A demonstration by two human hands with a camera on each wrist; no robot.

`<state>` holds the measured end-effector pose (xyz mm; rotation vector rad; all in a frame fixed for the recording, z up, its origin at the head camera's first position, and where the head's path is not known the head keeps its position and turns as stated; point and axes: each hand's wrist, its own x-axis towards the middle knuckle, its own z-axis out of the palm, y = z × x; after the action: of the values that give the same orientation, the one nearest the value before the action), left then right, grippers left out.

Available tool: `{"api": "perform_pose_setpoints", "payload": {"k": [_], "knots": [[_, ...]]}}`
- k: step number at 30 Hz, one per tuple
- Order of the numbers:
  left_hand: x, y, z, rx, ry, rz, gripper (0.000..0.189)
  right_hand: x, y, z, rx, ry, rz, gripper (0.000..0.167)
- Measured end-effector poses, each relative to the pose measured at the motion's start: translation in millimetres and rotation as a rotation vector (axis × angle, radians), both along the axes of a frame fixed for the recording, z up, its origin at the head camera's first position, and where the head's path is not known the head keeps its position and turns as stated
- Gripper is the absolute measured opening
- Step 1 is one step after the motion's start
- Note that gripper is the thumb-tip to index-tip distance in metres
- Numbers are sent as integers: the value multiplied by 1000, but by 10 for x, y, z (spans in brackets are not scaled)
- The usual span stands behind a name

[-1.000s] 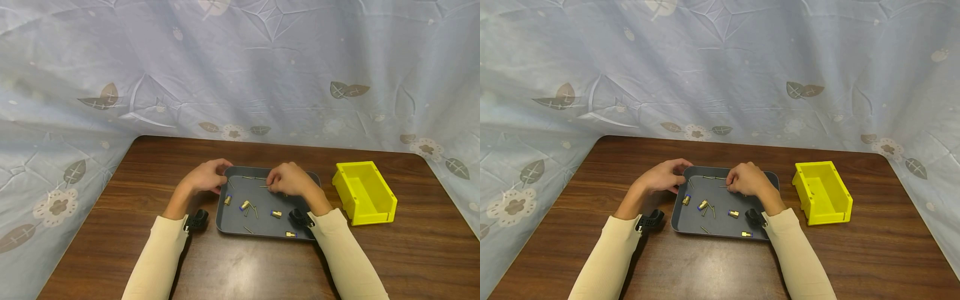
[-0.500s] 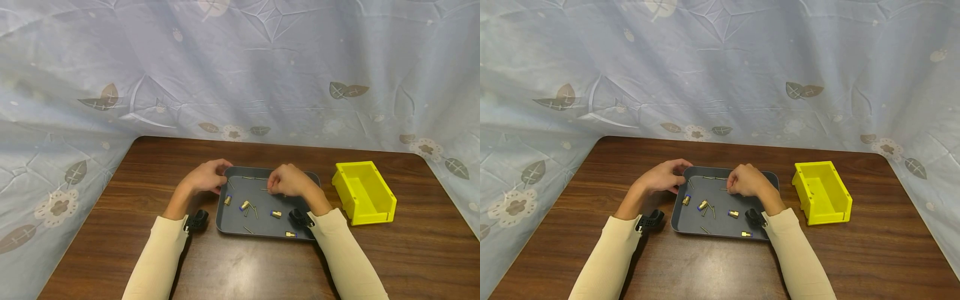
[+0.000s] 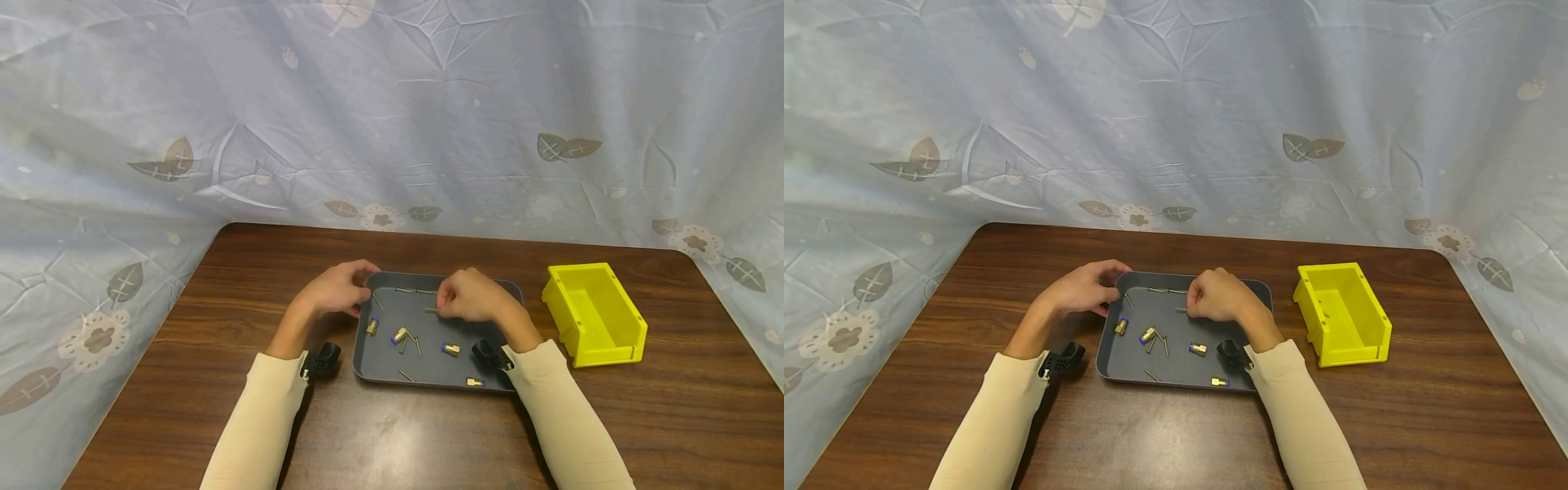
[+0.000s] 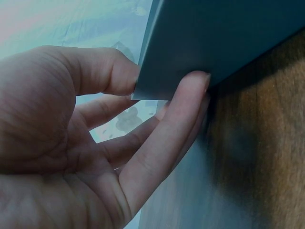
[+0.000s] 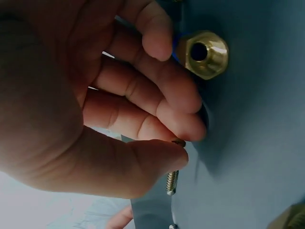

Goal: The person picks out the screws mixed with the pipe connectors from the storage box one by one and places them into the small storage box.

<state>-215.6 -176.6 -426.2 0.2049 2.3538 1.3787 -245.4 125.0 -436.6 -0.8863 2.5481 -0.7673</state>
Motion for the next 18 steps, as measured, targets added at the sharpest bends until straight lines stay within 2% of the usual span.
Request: {"api": "perform_pose_setpoints", "payload": {"k": [6, 13, 18], "knots": [[-3, 2, 2, -1, 0, -2, 52, -7, 35, 50, -19, 52, -13, 10], [-10, 1, -8, -4, 2, 1, 52, -17, 117, 122, -61, 34, -16, 8], [-11, 0, -11, -5, 3, 3, 52, -25, 208, 178, -69, 74, 1, 11]]}}
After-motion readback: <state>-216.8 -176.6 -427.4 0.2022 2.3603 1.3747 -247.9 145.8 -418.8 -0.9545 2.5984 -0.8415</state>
